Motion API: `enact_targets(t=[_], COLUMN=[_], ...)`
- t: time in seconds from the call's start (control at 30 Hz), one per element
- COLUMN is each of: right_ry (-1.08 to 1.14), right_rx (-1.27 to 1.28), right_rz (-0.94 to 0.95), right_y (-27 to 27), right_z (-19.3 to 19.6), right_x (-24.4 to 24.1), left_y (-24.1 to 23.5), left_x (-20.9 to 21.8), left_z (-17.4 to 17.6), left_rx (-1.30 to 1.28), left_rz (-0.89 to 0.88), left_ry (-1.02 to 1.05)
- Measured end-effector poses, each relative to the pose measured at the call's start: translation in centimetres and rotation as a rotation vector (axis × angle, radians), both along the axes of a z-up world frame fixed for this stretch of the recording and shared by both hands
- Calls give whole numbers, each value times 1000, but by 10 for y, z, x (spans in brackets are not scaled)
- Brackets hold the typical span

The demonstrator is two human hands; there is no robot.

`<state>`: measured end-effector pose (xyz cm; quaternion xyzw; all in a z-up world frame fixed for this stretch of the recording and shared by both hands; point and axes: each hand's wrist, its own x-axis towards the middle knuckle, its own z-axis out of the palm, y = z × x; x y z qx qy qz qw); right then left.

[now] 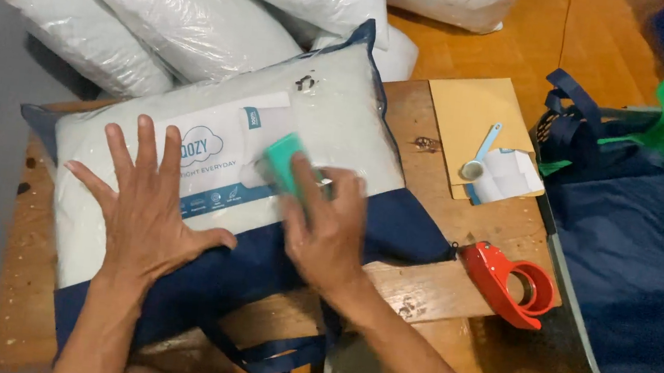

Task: The person cleans a blue tote bag containing a packaged pillow using a green sponge and a white cloth. They wipe the bag's exterior and handles while it rests on a wooden stool.

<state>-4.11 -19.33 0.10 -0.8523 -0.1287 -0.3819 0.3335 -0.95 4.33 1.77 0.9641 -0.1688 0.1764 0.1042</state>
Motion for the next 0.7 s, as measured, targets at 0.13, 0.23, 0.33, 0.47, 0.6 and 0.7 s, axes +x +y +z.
enact_targets(t=[0.13, 0.23, 0.33, 0.47, 0.6, 0.7], right_ry=[124, 46, 189, 670, 952, 504], right_rx=[-281, -391, -356, 281, 482, 144], right_rz=[99, -15, -299, -247, -141, -397], right_y=[46, 9, -66, -133, -153, -172], right_z=[-12, -23, -52, -73, -58, -112], right_x=[-17, 0, 31, 57, 58, 65], left_y=[10, 12, 11, 9, 9, 7], left_x=[4, 3, 1, -1, 0, -1], left_z=[-23, -30, -33, -34, -30, -26], left_rx=[132, 111, 104, 111, 89, 68], left_rz=[72, 40, 46, 33, 39, 54], left_ry=[312, 236, 273, 273, 306, 339])
